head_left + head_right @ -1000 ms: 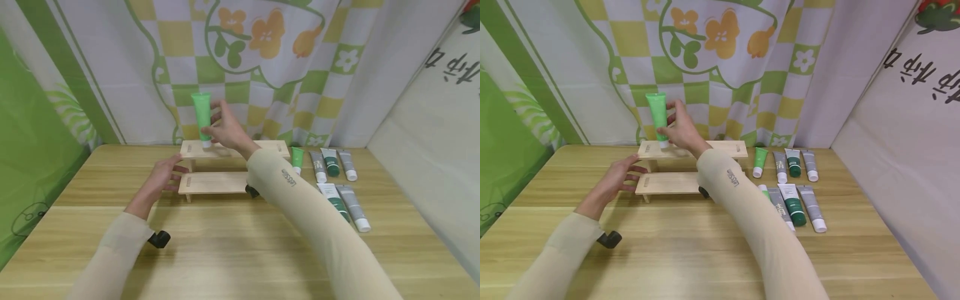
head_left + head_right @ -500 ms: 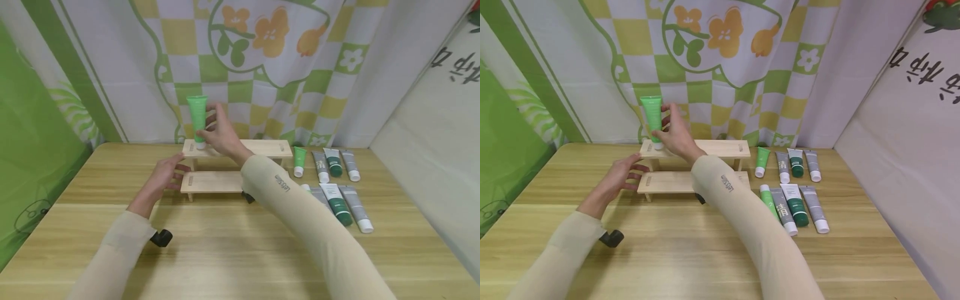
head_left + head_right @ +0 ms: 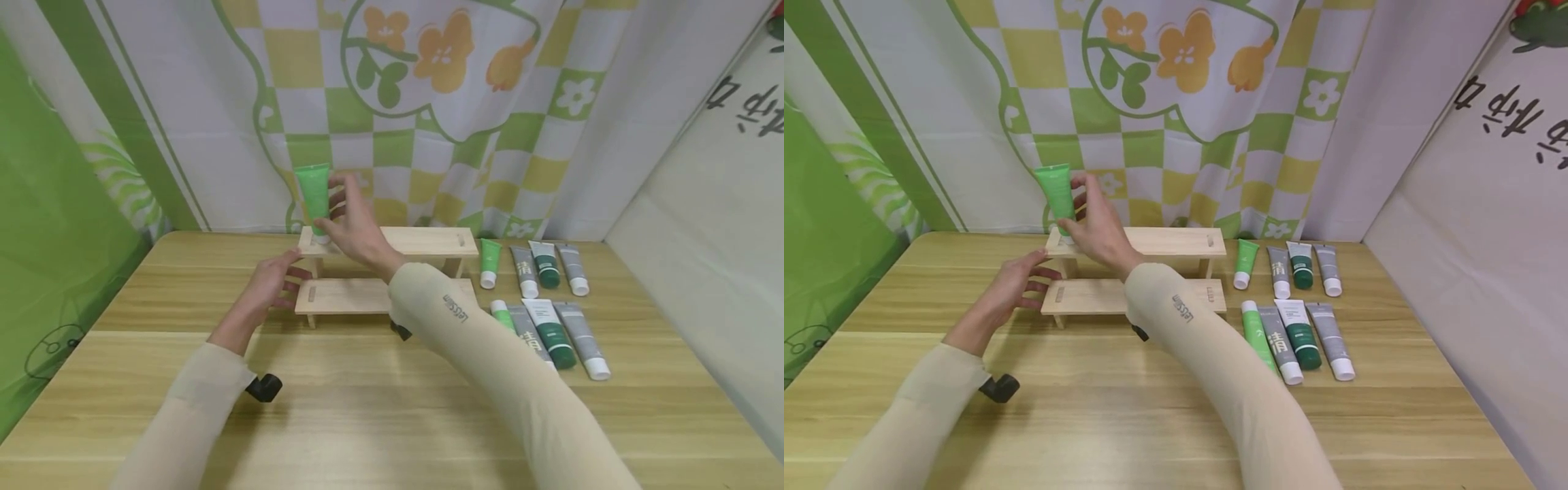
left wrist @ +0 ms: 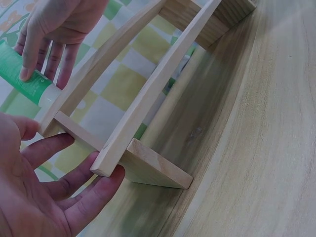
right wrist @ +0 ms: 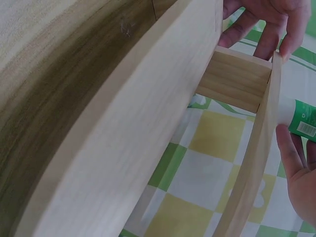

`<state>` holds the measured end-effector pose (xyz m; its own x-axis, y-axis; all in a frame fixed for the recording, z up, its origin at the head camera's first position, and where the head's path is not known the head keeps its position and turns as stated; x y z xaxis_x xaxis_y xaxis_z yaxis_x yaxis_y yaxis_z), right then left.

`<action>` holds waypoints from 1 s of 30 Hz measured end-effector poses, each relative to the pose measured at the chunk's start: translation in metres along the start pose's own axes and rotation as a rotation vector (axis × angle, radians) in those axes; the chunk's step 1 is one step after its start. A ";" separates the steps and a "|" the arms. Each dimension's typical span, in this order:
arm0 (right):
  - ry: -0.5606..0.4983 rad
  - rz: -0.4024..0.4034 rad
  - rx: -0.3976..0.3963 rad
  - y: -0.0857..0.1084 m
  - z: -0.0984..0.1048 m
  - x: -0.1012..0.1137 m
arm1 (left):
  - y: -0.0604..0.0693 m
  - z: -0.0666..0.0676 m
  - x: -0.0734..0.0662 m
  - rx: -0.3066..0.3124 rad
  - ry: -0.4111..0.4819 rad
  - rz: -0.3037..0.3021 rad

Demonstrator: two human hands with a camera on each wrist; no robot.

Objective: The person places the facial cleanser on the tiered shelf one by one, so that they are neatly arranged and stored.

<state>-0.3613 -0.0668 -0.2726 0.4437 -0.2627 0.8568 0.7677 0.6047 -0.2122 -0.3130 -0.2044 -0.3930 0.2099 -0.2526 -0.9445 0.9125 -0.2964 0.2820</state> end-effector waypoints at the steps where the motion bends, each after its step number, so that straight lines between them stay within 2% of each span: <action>1: 0.001 -0.002 -0.004 0.000 0.000 0.000 | 0.000 0.000 -0.001 0.000 -0.002 -0.003; 25: 0.040 -0.039 -0.059 0.004 0.000 -0.003 | -0.001 0.000 -0.001 0.005 -0.002 -0.014; 30: 0.078 -0.060 -0.066 0.007 -0.002 -0.005 | -0.002 0.000 0.001 0.005 0.000 -0.012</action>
<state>-0.3576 -0.0630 -0.2791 0.4285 -0.3561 0.8304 0.8218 0.5357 -0.1943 -0.3149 -0.2044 -0.3940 0.1992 -0.2489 -0.9478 0.9130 -0.3043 0.2718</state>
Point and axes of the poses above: each hand's wrist, its own y-axis away from the middle knuckle, its own z-axis out of the back of the hand, x = y × z, the point moved 10 cm from there along -y, towards the middle knuckle, and after that the axes turned 14 degrees about x, right-handed, at the moved point
